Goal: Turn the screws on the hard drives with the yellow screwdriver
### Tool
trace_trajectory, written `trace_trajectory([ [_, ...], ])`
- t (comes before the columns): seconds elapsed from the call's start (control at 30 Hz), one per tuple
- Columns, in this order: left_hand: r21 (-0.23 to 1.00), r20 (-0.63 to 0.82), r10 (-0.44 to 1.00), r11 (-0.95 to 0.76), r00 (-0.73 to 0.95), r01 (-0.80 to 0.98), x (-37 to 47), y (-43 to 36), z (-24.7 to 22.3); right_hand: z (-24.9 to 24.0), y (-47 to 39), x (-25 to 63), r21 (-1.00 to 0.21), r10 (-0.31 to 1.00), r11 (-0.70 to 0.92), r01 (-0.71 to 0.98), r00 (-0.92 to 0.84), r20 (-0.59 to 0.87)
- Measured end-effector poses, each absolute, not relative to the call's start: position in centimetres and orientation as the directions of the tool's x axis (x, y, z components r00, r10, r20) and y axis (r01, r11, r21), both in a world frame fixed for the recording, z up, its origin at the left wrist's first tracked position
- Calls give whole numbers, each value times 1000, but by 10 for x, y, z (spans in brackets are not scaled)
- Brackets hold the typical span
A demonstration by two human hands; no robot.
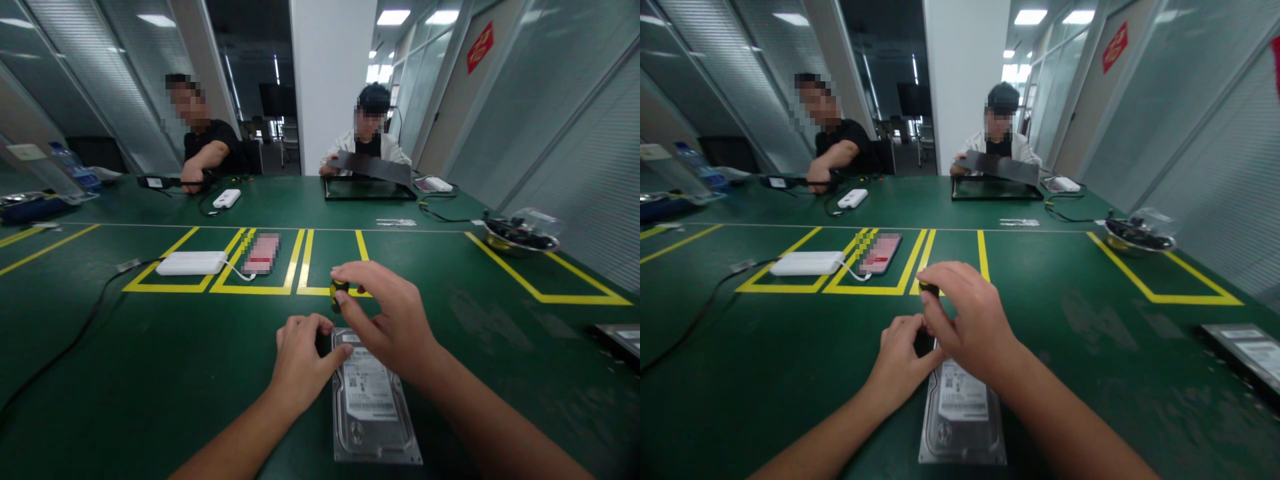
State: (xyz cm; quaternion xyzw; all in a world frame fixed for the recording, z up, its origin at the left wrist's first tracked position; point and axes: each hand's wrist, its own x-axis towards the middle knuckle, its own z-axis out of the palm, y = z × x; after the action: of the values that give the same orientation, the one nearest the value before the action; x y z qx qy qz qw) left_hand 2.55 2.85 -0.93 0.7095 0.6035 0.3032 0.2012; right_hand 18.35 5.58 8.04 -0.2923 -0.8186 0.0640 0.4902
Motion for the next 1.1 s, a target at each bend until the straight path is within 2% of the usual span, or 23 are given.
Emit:
trace_trajectory([
  [0.13, 653, 181, 979, -192, 95, 732, 25, 29, -9, 81, 56, 183, -390, 551, 795, 465, -286, 784],
  [0.4, 655, 173, 981, -185, 93, 733, 25, 28, -9, 82, 57, 183, -390, 543, 818, 422, -343, 767],
  [1.1, 640, 149, 984, -175, 103, 748, 25, 30, -8, 82, 54, 185, -371, 534, 811, 453, -312, 786],
])
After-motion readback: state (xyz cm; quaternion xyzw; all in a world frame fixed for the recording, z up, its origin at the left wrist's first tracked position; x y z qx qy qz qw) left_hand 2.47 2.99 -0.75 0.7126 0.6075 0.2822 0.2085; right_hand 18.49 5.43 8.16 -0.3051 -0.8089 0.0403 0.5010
